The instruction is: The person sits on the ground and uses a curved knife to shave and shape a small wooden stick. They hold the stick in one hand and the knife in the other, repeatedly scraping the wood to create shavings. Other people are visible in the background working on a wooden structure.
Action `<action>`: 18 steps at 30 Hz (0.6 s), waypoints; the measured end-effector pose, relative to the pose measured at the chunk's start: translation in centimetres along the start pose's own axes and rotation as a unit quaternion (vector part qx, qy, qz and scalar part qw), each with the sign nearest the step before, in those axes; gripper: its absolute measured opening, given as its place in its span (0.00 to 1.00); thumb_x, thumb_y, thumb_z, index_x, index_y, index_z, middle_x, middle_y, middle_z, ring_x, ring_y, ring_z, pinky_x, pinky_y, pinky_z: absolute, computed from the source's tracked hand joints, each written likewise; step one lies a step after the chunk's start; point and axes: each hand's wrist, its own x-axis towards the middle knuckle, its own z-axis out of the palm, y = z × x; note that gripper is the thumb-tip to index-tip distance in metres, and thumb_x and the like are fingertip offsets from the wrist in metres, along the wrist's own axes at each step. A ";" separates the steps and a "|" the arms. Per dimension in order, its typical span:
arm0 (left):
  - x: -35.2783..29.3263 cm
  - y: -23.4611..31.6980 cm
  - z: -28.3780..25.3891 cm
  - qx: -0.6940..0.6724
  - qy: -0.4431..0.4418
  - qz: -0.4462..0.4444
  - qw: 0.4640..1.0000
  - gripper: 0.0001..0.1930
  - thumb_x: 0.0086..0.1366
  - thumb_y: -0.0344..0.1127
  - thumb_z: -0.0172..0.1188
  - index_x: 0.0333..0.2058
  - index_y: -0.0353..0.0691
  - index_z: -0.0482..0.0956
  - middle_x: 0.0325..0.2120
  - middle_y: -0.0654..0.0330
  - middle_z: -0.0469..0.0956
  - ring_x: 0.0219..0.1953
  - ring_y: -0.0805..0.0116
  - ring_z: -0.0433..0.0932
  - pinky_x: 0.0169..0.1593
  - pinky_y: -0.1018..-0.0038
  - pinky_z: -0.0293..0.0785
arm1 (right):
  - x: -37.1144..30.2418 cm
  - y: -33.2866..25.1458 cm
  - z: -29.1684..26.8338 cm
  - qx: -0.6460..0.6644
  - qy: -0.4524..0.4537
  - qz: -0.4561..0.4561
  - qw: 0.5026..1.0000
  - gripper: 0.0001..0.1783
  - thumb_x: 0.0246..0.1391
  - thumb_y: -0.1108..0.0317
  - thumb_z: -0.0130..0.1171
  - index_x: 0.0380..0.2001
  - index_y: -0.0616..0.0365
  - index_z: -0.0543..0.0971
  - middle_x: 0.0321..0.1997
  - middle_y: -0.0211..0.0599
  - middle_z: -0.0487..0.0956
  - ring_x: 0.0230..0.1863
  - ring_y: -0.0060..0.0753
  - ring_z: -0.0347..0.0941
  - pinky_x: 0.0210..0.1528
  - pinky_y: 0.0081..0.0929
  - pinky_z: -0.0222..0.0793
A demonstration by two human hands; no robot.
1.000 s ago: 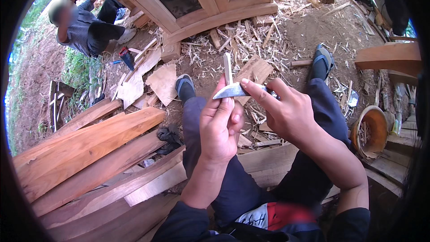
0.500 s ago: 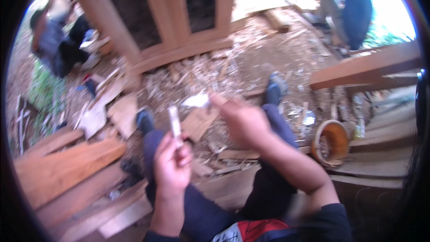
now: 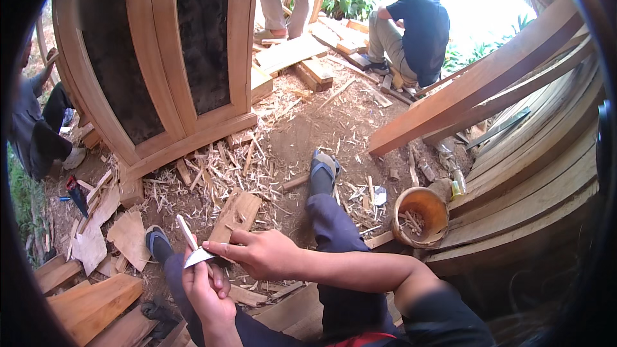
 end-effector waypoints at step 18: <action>-0.2 -0.3 0.9 0.038 0.033 0.012 0.999 0.18 0.71 0.33 0.44 0.59 0.42 0.67 0.28 0.69 0.67 0.15 0.87 0.56 0.13 0.89 0.48 | 0.4 0.4 -0.5 -0.039 0.026 -0.028 0.998 0.36 0.46 0.65 0.60 0.62 0.38 0.67 0.28 0.33 0.72 0.20 0.38 0.74 0.17 0.33 0.68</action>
